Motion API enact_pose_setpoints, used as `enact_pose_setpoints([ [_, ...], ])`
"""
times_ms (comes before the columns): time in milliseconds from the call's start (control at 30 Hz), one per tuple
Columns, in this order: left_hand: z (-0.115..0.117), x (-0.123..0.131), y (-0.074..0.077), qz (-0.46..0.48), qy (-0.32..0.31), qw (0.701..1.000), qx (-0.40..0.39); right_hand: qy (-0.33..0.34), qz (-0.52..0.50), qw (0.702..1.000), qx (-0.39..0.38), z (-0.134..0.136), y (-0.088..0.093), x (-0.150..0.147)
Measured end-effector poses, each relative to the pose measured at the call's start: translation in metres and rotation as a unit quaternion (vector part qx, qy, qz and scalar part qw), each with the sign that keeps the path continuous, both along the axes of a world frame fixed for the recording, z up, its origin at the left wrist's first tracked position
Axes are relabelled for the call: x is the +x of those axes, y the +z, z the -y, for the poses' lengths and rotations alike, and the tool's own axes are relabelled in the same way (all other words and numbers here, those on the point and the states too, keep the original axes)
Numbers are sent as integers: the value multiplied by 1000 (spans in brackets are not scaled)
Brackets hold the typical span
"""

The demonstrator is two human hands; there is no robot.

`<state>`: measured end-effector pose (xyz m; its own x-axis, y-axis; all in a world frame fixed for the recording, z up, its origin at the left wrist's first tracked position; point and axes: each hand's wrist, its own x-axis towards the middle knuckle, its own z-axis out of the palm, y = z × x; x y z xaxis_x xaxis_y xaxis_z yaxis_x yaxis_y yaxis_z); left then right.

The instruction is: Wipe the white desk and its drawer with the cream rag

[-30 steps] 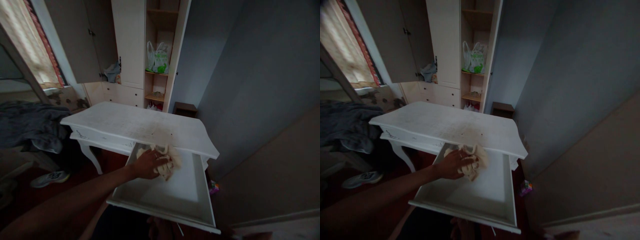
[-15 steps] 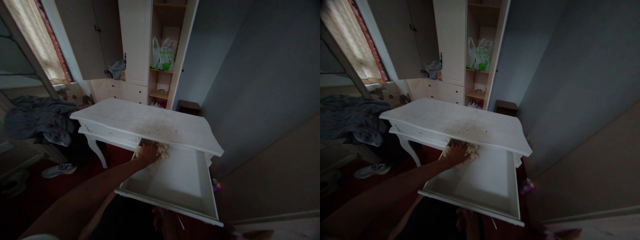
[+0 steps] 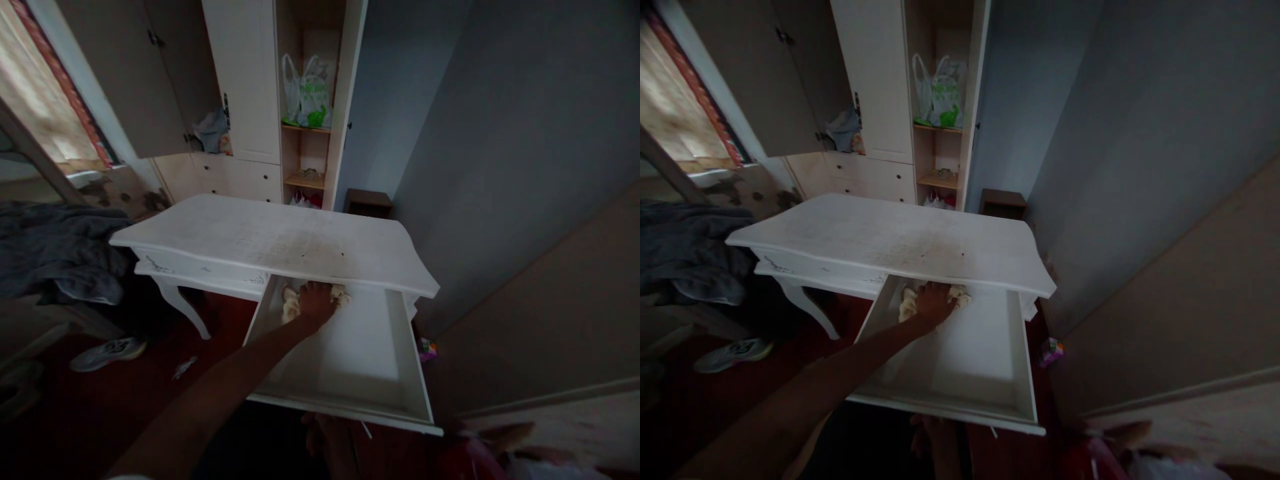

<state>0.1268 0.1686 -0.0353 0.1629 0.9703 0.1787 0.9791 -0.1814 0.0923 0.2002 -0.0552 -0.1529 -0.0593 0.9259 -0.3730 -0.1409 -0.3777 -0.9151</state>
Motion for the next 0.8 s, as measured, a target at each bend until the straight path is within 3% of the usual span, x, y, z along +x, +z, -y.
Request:
enact_pose_setpoints([
  [267, 0, 60, 0, 15, -75, 997, -6, 5, 19, 1000, -22, 0, 19, 0],
  [500, -4, 117, 11, 32, -156, 987, -27, 4, 28, 999, -35, 3, 18, 4],
  [600, -5, 120, 12, 19, -178, 983, -27, 7, 29, 999, -46, 4, 14, 4],
  [800, 1, 99, 8, 4, -271, 961, -48, 19, 24, 998, -55, 1, 5, -1],
])
